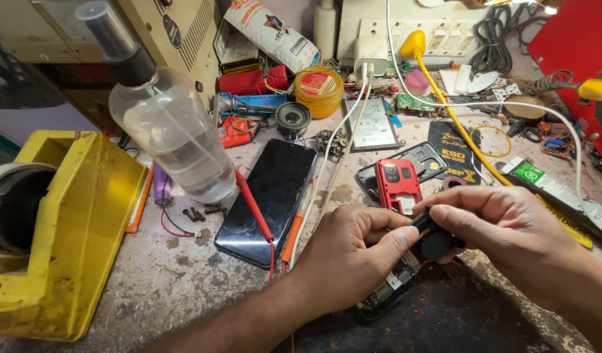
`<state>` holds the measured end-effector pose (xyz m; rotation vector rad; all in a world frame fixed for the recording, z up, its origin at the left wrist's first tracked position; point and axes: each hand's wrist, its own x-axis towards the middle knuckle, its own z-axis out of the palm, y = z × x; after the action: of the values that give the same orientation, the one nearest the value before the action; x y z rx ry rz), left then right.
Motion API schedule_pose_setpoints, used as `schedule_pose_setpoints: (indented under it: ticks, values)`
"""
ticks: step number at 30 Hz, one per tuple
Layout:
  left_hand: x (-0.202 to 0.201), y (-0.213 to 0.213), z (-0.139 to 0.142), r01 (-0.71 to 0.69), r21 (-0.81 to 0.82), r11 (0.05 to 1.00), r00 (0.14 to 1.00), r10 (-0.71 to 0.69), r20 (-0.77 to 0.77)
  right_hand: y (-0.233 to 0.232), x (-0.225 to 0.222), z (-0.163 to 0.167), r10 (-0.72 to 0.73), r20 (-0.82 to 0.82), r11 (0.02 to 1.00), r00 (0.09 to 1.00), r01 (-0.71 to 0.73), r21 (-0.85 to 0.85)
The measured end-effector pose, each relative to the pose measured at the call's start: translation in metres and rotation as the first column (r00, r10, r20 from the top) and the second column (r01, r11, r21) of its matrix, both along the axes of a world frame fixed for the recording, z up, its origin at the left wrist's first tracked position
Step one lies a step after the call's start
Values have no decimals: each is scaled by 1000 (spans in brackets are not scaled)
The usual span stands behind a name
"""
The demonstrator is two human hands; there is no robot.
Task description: The person disassembles a red feature phone, removes the back cover and battery, and uses tweezers to adjust internal components. They reassemble the phone and power it on to verify functionality, navigating the menu and checking the display.
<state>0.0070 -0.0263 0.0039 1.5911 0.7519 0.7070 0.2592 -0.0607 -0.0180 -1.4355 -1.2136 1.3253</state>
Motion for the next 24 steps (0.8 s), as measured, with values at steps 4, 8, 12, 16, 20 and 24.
schedule_pose_setpoints:
  ticks: [4,8,12,16,20,24]
  values:
    - [-2,0,0,-1,40,999,1000,1,-12,-2,-1,-5,40,22,998,999,-41,42]
    - [-3,-2,0,-43,65,997,997,46,-56,-7,-8,-4,9,95,997,995,-15,71]
    - [-1,0,-3,-23,-4,1000,995,23,-101,-5,-13,5,27,32,999,999,-28,33]
    - [4,4,-9,33,-205,978,972,16,233,-3,-10,17,-34,-86,999,996,38,37]
    - [4,8,-13,72,-234,970,921,25,389,-1,-10,15,-31,-106,998,994,36,49]
    - [4,8,-14,38,-148,988,946,12,325,-1,-7,10,-24,-41,1000,999,25,16]
